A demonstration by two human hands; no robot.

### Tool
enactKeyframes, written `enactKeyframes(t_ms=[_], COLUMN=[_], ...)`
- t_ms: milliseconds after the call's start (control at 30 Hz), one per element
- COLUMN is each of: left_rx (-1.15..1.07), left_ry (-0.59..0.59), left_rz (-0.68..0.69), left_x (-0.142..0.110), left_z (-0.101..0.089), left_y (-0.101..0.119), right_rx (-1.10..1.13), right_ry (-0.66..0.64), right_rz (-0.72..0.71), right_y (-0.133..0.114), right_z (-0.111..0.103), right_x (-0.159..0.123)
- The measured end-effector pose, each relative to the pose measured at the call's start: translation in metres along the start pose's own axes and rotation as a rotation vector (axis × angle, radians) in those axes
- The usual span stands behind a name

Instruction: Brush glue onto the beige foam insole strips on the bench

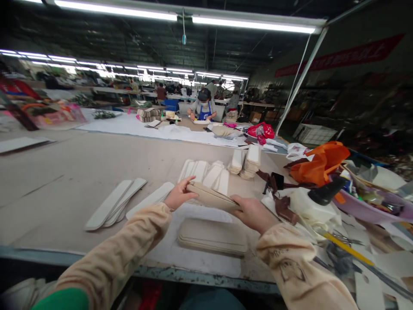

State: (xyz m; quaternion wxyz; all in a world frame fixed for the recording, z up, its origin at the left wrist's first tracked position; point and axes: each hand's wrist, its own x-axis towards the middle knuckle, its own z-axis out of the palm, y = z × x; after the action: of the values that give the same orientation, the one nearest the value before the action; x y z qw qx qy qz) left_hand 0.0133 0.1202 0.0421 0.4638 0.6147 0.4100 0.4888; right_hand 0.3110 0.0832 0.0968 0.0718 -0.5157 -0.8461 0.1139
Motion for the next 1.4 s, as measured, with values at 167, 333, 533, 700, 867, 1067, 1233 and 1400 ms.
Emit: enactKeyframes(t_ms=[167,333,533,700,867,1067,1233,1400], left_rx=[0.456,0.499,0.513,0.518,0.384,0.676,0.928,1.072], left_ry=[-0.135,-0.194,-0.209,-0.146,-0.158,-0.290,-0.309,-0.395], left_rz=[-0.048,-0.048,-0.077,-0.130,-0.230,-0.314,-0.260,-0.129], left_x=[0.003,-0.002,0.007,0.015,-0.011,-0.054,-0.070,-0.075], left_z=[-0.005,0.001,0.005,0.010,0.004,0.014,0.020,0.020], left_y=[-0.049,-0.075,-0.082,-0.048,0.008,0.003,-0.005,0.005], right_rx=[0.125,0.278,0.442,0.463,0.542,0.409,0.234,0.124], right_ry=[-0.055,-0.004,0.166,0.346,0.343,0.106,0.053,0.067], right_rz=[0.039,0.164,0.334,0.427,0.516,0.628,0.633,0.400], right_y=[0.028,0.062,0.087,0.067,0.035,0.007,0.001,0.005], right_z=[0.051,0.090,0.106,0.088,0.054,0.078,0.093,0.095], right_x=[0.033,0.025,0.000,0.003,-0.024,-0.055,-0.060,-0.068])
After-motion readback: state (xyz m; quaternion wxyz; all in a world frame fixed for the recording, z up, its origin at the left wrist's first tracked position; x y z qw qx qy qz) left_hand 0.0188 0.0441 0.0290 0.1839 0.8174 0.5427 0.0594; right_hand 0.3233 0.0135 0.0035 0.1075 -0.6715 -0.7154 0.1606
